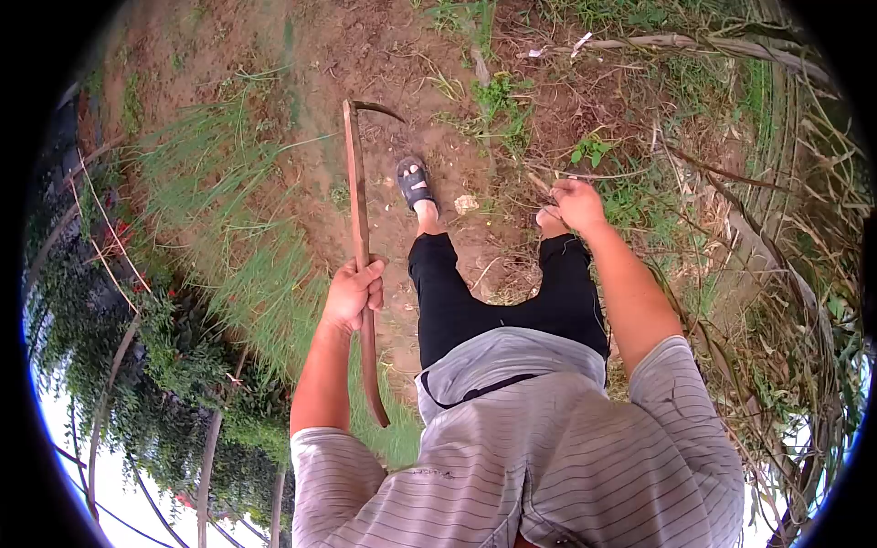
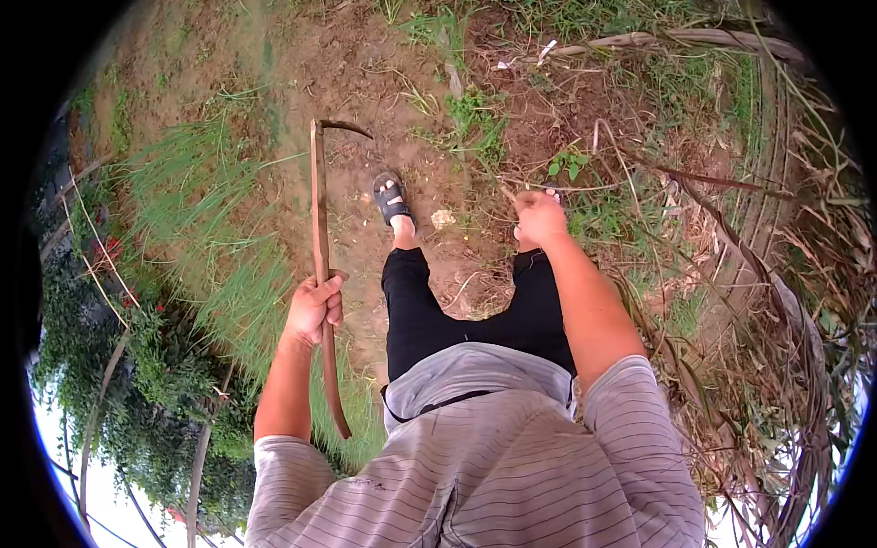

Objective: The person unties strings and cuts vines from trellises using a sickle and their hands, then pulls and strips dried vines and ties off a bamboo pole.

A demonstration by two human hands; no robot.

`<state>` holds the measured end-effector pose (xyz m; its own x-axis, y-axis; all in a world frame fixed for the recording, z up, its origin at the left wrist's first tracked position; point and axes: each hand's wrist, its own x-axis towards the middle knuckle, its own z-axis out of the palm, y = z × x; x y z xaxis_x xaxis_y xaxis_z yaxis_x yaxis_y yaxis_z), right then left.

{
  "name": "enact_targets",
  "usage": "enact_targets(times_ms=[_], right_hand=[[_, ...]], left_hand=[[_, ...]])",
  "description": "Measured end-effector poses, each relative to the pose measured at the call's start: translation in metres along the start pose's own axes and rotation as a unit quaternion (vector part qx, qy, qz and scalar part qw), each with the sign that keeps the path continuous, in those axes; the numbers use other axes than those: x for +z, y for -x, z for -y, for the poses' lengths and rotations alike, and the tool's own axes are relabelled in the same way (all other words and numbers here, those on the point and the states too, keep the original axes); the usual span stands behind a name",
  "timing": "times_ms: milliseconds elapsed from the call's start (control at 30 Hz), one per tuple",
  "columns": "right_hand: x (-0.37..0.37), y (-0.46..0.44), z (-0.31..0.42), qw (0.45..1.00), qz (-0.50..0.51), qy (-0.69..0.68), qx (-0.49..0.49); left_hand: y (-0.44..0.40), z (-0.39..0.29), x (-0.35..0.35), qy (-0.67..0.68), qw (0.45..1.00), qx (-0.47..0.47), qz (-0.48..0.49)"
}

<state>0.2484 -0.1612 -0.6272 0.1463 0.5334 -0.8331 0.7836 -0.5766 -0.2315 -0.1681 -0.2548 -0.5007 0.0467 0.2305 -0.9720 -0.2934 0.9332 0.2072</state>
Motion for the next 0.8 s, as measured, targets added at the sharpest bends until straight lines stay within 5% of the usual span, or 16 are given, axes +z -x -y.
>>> enact_targets(times_ms=[100,200,267,400,500,567,767,800], right_hand=[[0.039,-0.102,-0.048,0.981,-0.088,-0.172,0.031],[0.039,-0.152,-0.017,0.982,-0.082,-0.154,0.078],[0.046,-0.180,-0.001,0.996,-0.088,-0.023,0.025],[0.077,-0.270,-0.037,0.994,-0.085,0.045,0.057],[0.098,-0.313,-0.066,0.990,-0.022,0.077,0.114],[0.115,-0.323,-0.074,0.982,-0.046,0.141,0.117],[0.177,-0.394,-0.184,0.952,0.102,0.220,0.186],[0.186,-0.398,-0.187,0.952,0.109,0.046,0.282]], left_hand=[[-0.078,0.005,0.005,0.068,0.996,0.011,0.063],[-0.158,0.016,0.014,0.166,0.980,0.022,0.111],[-0.204,0.027,0.019,0.220,0.966,0.031,0.136],[-0.287,0.076,0.039,0.378,0.906,0.066,0.182],[-0.323,0.125,0.069,0.440,0.885,0.051,0.144],[-0.340,0.153,0.093,0.433,0.901,-0.016,0.036],[-0.343,0.126,0.131,0.456,0.888,-0.009,0.061],[-0.343,0.125,0.127,0.440,0.896,-0.005,0.068]])
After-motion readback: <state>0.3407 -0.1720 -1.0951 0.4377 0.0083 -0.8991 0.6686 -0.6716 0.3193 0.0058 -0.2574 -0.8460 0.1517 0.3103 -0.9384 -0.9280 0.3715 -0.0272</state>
